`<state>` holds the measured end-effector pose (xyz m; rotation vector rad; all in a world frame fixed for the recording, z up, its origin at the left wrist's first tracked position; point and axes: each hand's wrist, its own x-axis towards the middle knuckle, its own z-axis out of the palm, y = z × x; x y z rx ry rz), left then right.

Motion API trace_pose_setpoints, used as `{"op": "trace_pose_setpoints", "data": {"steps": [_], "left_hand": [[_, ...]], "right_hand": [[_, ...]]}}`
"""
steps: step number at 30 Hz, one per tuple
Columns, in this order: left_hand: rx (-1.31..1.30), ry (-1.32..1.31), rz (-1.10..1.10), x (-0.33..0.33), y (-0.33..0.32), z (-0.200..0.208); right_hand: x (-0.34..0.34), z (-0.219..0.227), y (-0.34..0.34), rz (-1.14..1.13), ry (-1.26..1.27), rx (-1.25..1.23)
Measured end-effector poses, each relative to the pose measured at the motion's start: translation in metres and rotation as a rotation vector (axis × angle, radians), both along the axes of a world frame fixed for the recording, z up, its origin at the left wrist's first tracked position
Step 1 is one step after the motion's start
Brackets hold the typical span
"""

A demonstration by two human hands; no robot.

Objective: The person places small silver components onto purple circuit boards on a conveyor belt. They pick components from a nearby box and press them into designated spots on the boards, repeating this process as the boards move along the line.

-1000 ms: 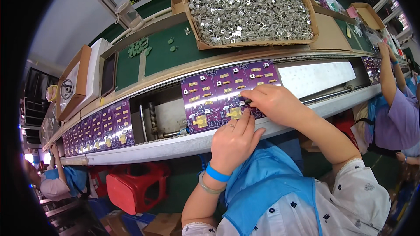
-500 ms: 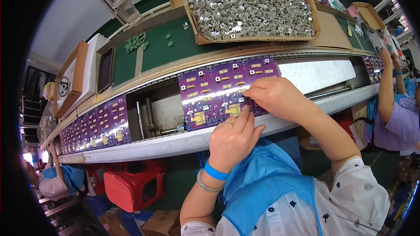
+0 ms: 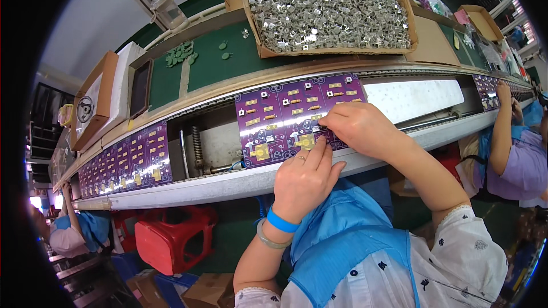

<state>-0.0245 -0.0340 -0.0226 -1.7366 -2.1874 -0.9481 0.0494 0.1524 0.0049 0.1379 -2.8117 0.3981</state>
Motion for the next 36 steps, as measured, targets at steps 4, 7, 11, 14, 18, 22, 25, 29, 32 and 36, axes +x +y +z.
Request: {"op": "trace_pose_setpoints", "data": {"steps": [4, 7, 11, 14, 18, 22, 25, 29, 32, 36], "left_hand": [[-0.015, -0.007, 0.006, 0.001, 0.000, 0.000], [0.069, -0.070, -0.024, 0.000, 0.001, 0.002], [0.300, -0.638, -0.014, -0.003, -0.019, 0.001], [0.491, -1.413, -0.056, 0.012, -0.033, 0.009], [0.641, -1.722, -0.197, 0.026, -0.033, 0.010], [0.752, -1.983, -0.238, 0.035, -0.032, 0.024], [0.827, -2.056, -0.368, 0.030, -0.045, 0.016], [0.855, -2.071, -0.404, 0.028, -0.041, 0.022], [0.676, -1.917, -0.356, 0.024, -0.046, 0.016], [0.419, -1.513, -0.093, 0.022, -0.055, -0.007]], "right_hand": [[0.000, -0.001, 0.001, 0.012, 0.005, 0.012], [0.002, -0.001, 0.001, -0.023, 0.030, -0.020], [0.011, 0.010, -0.017, -0.076, 0.096, -0.114], [0.026, 0.022, -0.059, 0.011, 0.158, -0.288], [0.031, 0.021, -0.093, 0.082, 0.161, -0.356], [0.040, 0.003, -0.089, 0.042, 0.266, -0.361], [0.032, 0.006, -0.082, 0.128, 0.361, -0.381], [0.028, 0.006, -0.082, 0.155, 0.378, -0.433], [0.034, 0.005, -0.078, 0.077, 0.291, -0.643], [0.041, 0.014, -0.074, 0.041, 0.163, -0.911]]}}
